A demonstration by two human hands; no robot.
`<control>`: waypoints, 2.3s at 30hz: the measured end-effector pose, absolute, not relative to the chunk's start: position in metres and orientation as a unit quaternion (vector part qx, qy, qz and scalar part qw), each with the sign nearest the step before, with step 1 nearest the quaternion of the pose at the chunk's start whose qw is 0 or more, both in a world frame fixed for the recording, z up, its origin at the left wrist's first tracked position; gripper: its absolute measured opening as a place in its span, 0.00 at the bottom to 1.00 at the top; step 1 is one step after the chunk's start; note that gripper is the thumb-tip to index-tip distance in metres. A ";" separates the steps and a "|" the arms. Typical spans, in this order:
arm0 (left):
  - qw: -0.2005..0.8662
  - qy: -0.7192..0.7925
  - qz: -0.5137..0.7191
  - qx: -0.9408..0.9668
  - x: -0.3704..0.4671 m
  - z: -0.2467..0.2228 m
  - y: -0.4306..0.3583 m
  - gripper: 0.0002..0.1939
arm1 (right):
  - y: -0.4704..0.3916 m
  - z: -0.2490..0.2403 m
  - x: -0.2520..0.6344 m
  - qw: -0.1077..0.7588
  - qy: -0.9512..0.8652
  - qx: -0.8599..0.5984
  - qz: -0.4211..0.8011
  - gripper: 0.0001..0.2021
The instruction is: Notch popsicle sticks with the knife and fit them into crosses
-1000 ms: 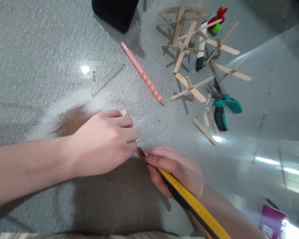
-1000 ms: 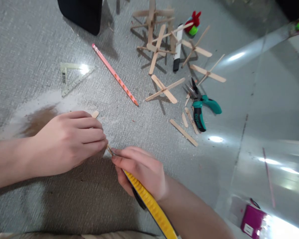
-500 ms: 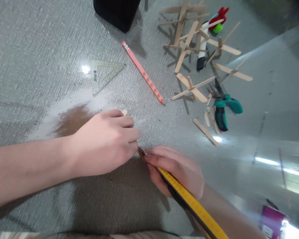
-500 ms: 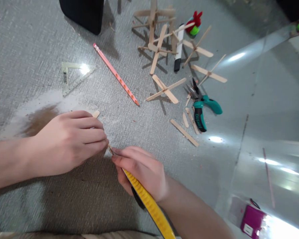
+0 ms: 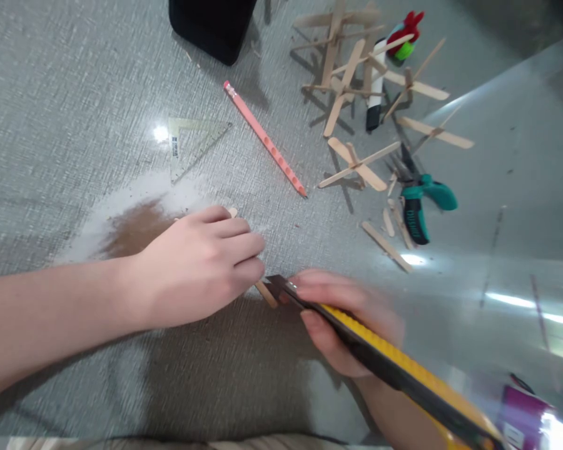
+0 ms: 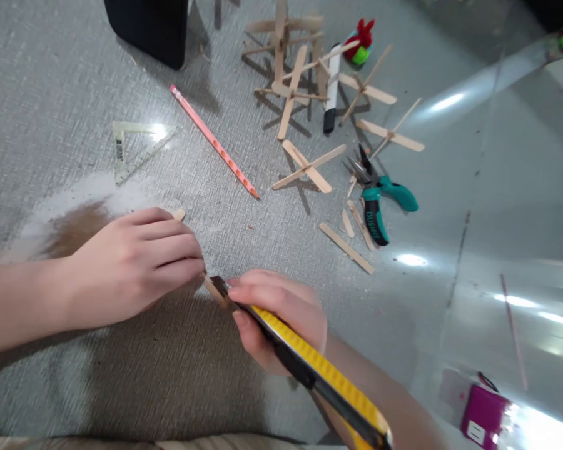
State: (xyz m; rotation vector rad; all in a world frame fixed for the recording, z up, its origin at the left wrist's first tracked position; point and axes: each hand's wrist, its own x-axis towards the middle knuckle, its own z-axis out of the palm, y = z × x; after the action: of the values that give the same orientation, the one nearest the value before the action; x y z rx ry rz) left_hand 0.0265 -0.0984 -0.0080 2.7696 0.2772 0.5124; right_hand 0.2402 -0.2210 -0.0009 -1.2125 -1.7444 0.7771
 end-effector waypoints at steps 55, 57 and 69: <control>0.108 0.035 0.156 0.981 0.020 0.005 -0.102 0.18 | -0.217 0.008 0.229 0.333 -0.756 -0.475 0.302 0.20; 0.098 0.034 0.166 0.981 0.019 0.005 -0.105 0.17 | -0.219 0.008 0.228 0.324 -0.756 -0.479 0.305 0.21; 0.118 0.052 0.152 0.980 0.018 0.006 -0.111 0.13 | -0.222 0.012 0.231 0.293 -0.743 -0.492 0.348 0.19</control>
State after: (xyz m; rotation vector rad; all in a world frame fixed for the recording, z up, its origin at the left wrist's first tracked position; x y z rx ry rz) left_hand 0.0181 -0.1105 0.0057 2.8666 0.1529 0.4447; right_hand 0.2310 -0.2224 0.0124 -1.3100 -1.9786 0.9259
